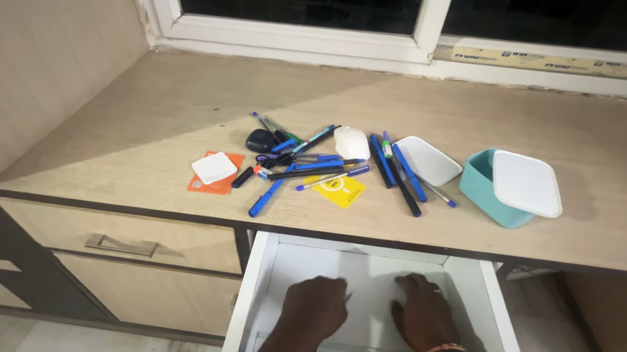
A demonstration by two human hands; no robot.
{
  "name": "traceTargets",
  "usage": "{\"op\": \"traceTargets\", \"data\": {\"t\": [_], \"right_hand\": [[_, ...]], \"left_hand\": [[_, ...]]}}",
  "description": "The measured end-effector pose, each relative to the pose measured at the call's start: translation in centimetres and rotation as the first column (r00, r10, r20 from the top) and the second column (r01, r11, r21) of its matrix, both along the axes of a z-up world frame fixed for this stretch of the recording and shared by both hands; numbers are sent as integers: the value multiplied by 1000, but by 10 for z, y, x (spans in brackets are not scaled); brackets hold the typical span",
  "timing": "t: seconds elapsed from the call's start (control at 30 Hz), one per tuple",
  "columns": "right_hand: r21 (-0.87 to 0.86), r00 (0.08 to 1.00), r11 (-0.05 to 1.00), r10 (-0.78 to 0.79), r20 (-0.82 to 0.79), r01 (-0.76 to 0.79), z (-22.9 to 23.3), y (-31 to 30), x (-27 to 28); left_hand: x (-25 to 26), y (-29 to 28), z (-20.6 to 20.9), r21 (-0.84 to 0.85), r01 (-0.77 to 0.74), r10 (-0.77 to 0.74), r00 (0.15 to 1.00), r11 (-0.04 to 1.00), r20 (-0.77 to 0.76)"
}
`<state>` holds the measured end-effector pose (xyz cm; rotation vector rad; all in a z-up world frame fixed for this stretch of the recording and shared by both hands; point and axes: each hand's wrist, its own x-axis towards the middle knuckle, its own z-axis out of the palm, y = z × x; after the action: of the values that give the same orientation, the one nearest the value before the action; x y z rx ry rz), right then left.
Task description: The person opens a desk drawer and takes out a wireless mouse, pens, a small plastic bin, and several small pieces of paper, placing them on the desktop.
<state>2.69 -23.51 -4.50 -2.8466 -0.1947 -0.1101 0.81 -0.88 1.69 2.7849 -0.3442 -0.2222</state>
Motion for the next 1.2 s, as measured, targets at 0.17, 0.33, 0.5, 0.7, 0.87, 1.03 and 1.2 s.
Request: {"op": "traceTargets", "data": {"t": [0.17,0.33,0.5,0.7,0.87,1.03,1.2], "right_hand": [[151,998,987,-56,-31,60,21,8,-5],[524,972,820,-181,-147,232,37,20,0],[949,951,78,12,-308,306,37,15,7],[926,957,-243,87,-277,290,38,17,4],[890,952,-338,102,-289,307,46,20,-1],[915,959,-290,61,-275,281,49,20,-6],[944,959,-168,87,-271,283,51,27,-10]], "left_hand": [[1,-2,11,-165,-31,50,993,986,109],[4,1,14,-352,-87,141,981,932,132],[11,4,18,-532,-127,181,982,837,50],[13,3,20,-656,-77,127,992,751,28],[10,3,25,-663,-30,83,995,748,48],[9,6,29,-615,-71,98,995,786,11],[8,3,24,-623,-61,87,996,780,12]]}}
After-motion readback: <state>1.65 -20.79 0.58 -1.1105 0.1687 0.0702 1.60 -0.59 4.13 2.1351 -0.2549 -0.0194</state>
